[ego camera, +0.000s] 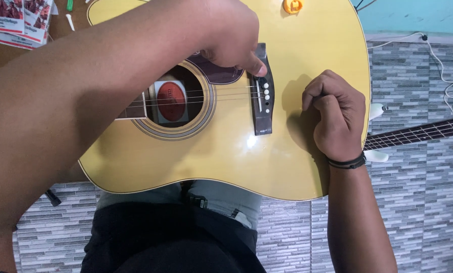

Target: Installing bridge pins into an acoustic guitar bridge to secure the strings using a pressing tool.

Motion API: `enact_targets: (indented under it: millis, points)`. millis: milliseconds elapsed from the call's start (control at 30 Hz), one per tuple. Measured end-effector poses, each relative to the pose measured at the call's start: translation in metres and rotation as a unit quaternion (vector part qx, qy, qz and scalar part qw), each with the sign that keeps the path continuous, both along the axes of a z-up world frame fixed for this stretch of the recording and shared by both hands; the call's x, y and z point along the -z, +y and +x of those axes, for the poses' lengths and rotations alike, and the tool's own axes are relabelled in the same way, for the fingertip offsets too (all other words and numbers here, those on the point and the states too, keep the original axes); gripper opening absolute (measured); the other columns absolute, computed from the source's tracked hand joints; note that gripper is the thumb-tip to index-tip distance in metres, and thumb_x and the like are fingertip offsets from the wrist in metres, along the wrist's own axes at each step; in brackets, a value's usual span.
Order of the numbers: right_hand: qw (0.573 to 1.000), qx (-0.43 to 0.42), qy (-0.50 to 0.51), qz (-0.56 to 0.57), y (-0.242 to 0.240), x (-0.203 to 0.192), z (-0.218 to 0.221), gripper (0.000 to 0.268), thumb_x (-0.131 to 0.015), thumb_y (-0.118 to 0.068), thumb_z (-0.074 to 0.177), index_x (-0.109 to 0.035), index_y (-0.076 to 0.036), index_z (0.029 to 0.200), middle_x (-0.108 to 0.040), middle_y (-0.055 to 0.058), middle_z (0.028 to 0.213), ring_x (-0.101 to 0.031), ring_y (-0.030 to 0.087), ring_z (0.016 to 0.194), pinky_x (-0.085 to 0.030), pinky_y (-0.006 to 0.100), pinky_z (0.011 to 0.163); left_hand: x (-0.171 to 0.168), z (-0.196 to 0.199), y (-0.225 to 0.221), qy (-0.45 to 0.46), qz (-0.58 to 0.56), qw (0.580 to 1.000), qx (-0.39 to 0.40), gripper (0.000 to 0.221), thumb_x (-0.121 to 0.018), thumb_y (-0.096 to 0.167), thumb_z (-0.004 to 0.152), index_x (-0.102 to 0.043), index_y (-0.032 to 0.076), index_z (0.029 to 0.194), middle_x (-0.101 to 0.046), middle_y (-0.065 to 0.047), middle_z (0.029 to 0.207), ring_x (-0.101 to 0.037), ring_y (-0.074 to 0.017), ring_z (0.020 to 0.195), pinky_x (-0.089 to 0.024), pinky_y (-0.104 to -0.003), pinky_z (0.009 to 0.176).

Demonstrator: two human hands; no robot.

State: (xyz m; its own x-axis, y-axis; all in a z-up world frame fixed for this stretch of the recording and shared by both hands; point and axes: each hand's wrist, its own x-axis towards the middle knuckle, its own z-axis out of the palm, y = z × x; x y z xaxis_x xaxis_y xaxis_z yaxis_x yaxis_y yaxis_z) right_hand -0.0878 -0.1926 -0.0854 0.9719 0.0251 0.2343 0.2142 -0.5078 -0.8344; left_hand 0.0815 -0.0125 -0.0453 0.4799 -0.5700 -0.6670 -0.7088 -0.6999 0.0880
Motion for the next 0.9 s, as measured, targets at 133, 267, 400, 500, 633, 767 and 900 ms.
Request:
enact_targets:
  millis: [133, 267, 400, 500, 633, 767, 900]
  points:
    - [1.000, -0.002, 0.004, 0.007, -0.002, 0.002, 0.000, 0.024, -0.036, 0.002, 0.088, -0.053, -0.003, 0.072, -0.051, 0.008, 0.076, -0.043, 0.017, 0.073, -0.033, 0.029, 0.070, 0.001, 0.003, 0.006, 0.045, -0.041, 0.997, -0.048, 0.059, -0.057, 0.069, 0.103, -0.073, 0.017, 0.081, -0.057, -0.007, 0.065, -0.055, -0.0263, 0.060, -0.041, -0.040, 0.063]
    - [1.000, -0.003, -0.001, 0.007, -0.002, 0.002, -0.001, 0.024, -0.036, 0.002, 0.089, -0.053, -0.003, 0.072, -0.052, 0.008, 0.076, -0.044, 0.017, 0.073, -0.033, 0.029, 0.070, 0.007, 0.009, 0.006, 0.145, -0.088, 0.976, -0.134, 0.055, -0.067, 0.058, 0.103, -0.068, 0.010, 0.077, -0.058, -0.005, 0.068, -0.047, -0.0216, 0.055, -0.042, -0.033, 0.053]
    - [1.000, -0.003, -0.001, -0.002, -0.002, 0.001, -0.001, 0.024, -0.036, 0.002, 0.088, -0.053, -0.003, 0.071, -0.054, 0.009, 0.076, -0.045, 0.018, 0.073, -0.033, 0.030, 0.070, 0.019, 0.018, 0.002, 0.210, -0.095, 0.961, -0.150, 0.056, -0.069, 0.054, 0.105, -0.065, 0.006, 0.076, -0.045, -0.006, 0.061, -0.038, -0.0196, 0.051, -0.035, -0.032, 0.048]
    - [1.000, -0.001, -0.003, 0.008, -0.003, 0.002, -0.001, 0.024, -0.036, 0.003, 0.088, -0.054, -0.003, 0.072, -0.053, 0.008, 0.076, -0.044, 0.017, 0.072, -0.033, 0.028, 0.069, 0.023, 0.028, -0.002, 0.241, -0.072, 0.959, -0.132, 0.054, -0.067, 0.056, 0.105, -0.066, 0.007, 0.081, -0.043, -0.003, 0.058, -0.036, -0.0167, 0.049, -0.035, -0.032, 0.047]
    - [1.000, 0.006, 0.006, 0.010, -0.002, 0.000, -0.001, 0.026, -0.037, 0.002, 0.089, -0.059, -0.003, 0.075, -0.055, 0.008, 0.079, -0.045, 0.016, 0.072, -0.033, 0.028, 0.069, 0.027, 0.036, -0.004, 0.297, -0.068, 0.944, -0.125, 0.054, -0.066, 0.054, 0.104, -0.071, 0.003, 0.087, -0.037, -0.003, 0.054, -0.029, -0.0143, 0.044, -0.027, -0.029, 0.040]
    - [0.998, 0.000, -0.004, -0.059, 0.009, -0.006, 0.001, 0.024, -0.056, 0.007, 0.097, -0.072, -0.003, 0.112, -0.066, 0.011, 0.104, -0.053, 0.013, 0.072, -0.043, 0.026, 0.072, 0.006, 0.027, 0.001, 0.260, -0.066, 0.954, -0.134, 0.049, -0.068, 0.053, 0.103, -0.076, 0.008, 0.086, -0.040, 0.000, 0.057, -0.035, -0.0133, 0.049, -0.033, -0.027, 0.048]
    - [0.992, -0.019, -0.022, -0.119, 0.011, -0.002, 0.000, 0.026, -0.068, 0.002, 0.102, -0.076, -0.009, 0.125, -0.061, 0.007, 0.105, -0.041, 0.009, 0.055, -0.037, 0.024, 0.060, -0.012, 0.018, 0.006, 0.184, -0.052, 0.977, -0.098, 0.048, -0.065, 0.062, 0.100, -0.076, 0.017, 0.087, -0.054, 0.000, 0.072, -0.049, -0.0196, 0.062, -0.045, -0.031, 0.060]
